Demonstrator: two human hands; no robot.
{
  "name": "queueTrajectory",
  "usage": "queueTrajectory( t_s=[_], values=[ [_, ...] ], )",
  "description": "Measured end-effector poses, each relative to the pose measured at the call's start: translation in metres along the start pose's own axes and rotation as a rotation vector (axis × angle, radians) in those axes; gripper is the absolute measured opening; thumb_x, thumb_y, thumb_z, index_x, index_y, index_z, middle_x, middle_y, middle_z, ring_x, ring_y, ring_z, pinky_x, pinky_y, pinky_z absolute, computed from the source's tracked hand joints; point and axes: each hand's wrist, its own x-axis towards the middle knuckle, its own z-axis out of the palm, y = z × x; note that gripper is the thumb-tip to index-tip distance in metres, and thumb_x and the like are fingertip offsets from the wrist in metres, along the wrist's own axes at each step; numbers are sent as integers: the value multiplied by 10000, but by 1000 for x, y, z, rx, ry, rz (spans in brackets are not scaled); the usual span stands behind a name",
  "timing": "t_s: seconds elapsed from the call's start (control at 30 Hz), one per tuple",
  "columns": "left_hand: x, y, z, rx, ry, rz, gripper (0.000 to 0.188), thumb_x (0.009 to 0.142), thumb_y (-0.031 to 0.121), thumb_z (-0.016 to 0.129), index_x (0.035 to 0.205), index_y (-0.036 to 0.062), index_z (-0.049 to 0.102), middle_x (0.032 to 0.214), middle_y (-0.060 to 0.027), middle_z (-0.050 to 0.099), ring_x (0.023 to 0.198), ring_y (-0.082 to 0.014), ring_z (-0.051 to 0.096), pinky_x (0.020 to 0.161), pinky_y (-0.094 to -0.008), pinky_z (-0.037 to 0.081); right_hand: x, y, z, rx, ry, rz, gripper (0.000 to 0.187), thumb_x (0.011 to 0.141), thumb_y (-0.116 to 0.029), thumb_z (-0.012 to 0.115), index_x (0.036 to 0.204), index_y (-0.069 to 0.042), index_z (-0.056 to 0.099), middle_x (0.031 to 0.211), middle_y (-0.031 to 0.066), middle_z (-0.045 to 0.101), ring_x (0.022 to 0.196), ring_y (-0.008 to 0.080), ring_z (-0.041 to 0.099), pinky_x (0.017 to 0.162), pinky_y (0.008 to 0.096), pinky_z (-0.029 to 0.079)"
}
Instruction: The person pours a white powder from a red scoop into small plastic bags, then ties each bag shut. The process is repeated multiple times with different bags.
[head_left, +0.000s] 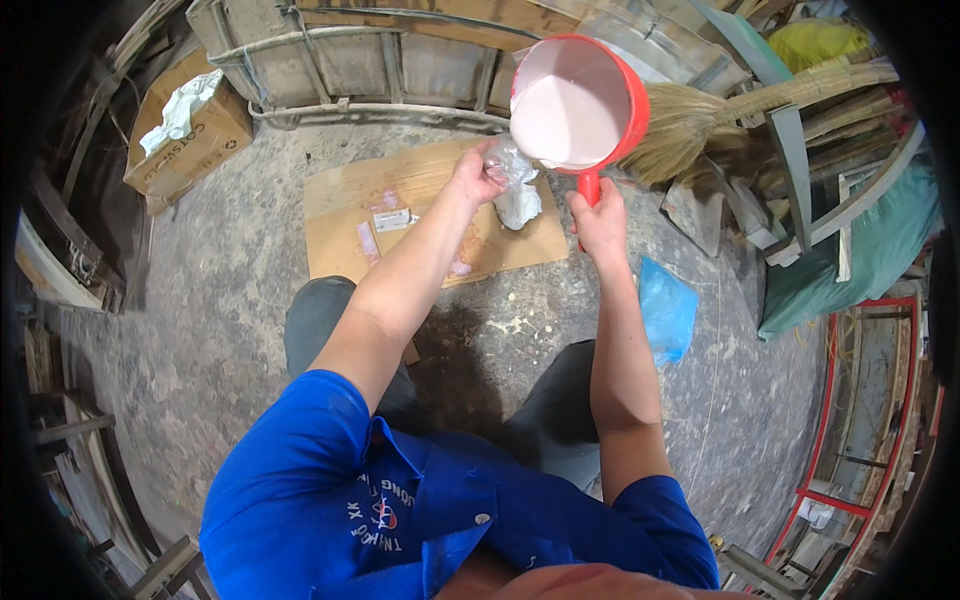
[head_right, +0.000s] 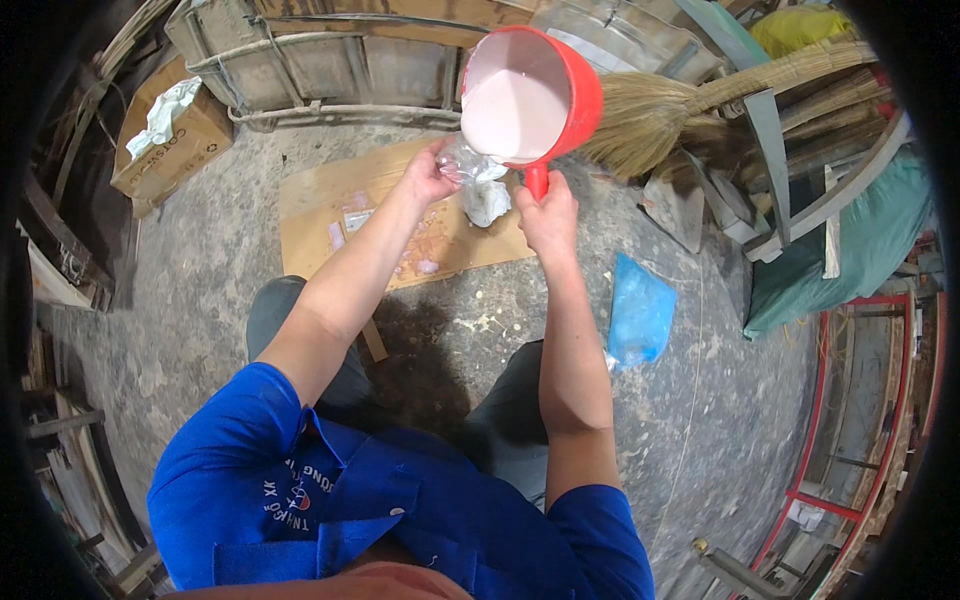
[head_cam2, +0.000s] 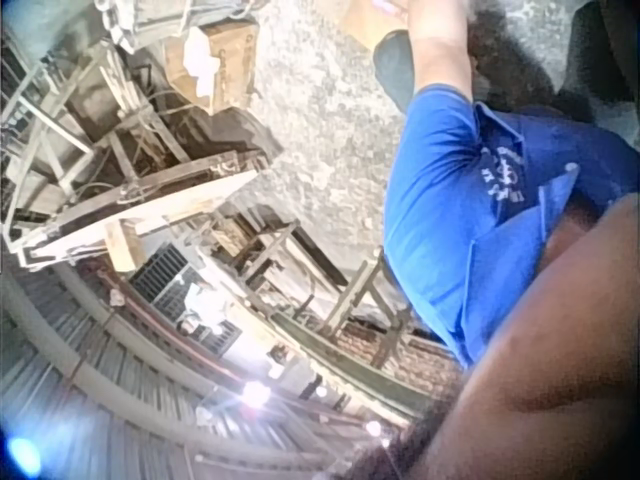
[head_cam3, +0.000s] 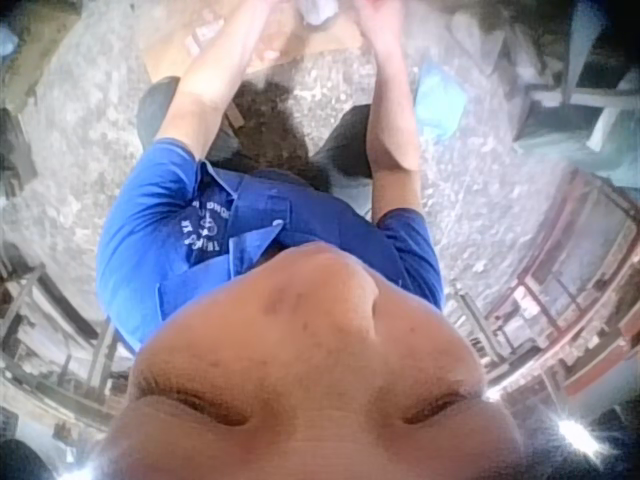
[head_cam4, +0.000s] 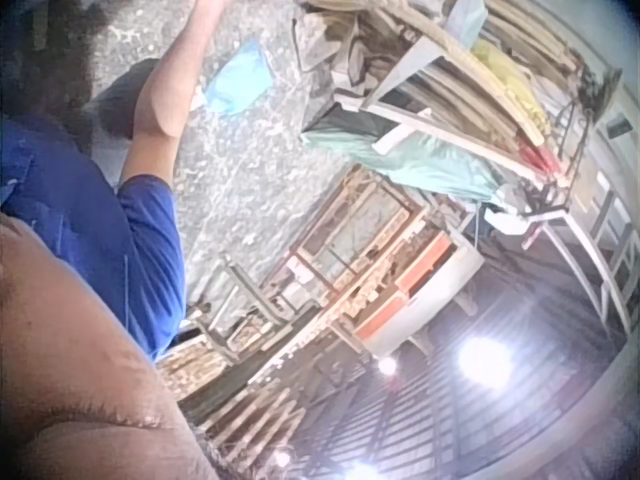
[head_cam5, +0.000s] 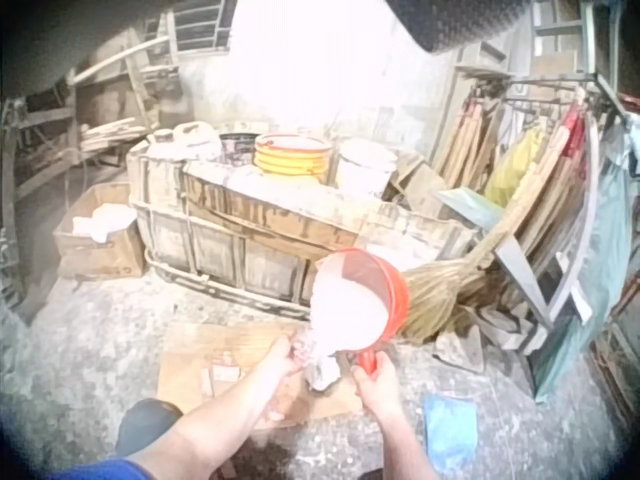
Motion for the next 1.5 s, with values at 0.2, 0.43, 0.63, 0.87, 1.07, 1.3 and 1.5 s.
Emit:
queueTrajectory(
  t_s=[0.2, 0.43, 0.63, 0.87, 1.07, 1.3, 1.5],
  values=[
    [-7, 5, 2, -12, -68, 0, 341, 941, 276, 390, 1170, 41, 477, 1136, -147, 560, 1033, -284, 562, 889, -438, 477, -2, -7, 3, 29, -4, 6, 236, 737, -164, 607, 853, 12, 501, 610, 131, 574, 453, 202, 583, 414, 331, 448],
    [-1, -4, 4, 6, -96, -62, 304, 929, 280, 423, 1108, 47, 499, 989, -110, 590, 869, -235, 598, 703, -349, 534, -2, -3, -2, 0, 20, -15, 236, 736, -165, 610, 842, 12, 496, 613, 130, 571, 453, 202, 583, 415, 332, 450],
    [2, -4, -3, -8, -188, -108, 243, 917, 269, 435, 1035, 84, 539, 676, -20, 503, 523, -130, 492, 402, -230, 414, 1, 3, 0, 13, 25, -29, 240, 737, -170, 613, 840, 12, 495, 610, 128, 568, 461, 201, 589, 420, 332, 455],
    [-3, 1, -1, 2, -75, -96, 211, 916, 287, 440, 881, 109, 548, 506, 52, 302, 372, -75, 281, 315, -196, 240, 0, -4, 3, 34, 10, -23, 240, 739, -172, 610, 850, 10, 500, 614, 120, 570, 457, 188, 585, 400, 325, 445],
    [5, -9, 0, 33, -59, -57, 230, 917, 285, 434, 884, 84, 541, 522, 39, 374, 370, -83, 325, 312, -199, 265, 0, -3, -1, 117, -14, 25, 218, 747, -136, 611, 865, 7, 497, 615, 75, 552, 437, 140, 533, 395, 278, 418],
    [10, -11, 1, -22, -118, -51, 275, 920, 282, 406, 1016, 63, 541, 955, -121, 606, 826, -255, 592, 688, -392, 504, 3, 1, 3, 443, -114, 140, 142, 790, -58, 584, 870, -11, 477, 586, 35, 510, 419, 107, 474, 394, 242, 386],
    [2, -5, 5, -48, -211, 3, 327, 932, 311, 384, 1082, 54, 520, 1101, -148, 569, 1034, -307, 540, 929, -494, 419, 5, 0, 1, 752, -232, 330, 125, 803, -69, 561, 862, -38, 455, 607, 28, 508, 422, 102, 452, 393, 237, 364]
  ],
)
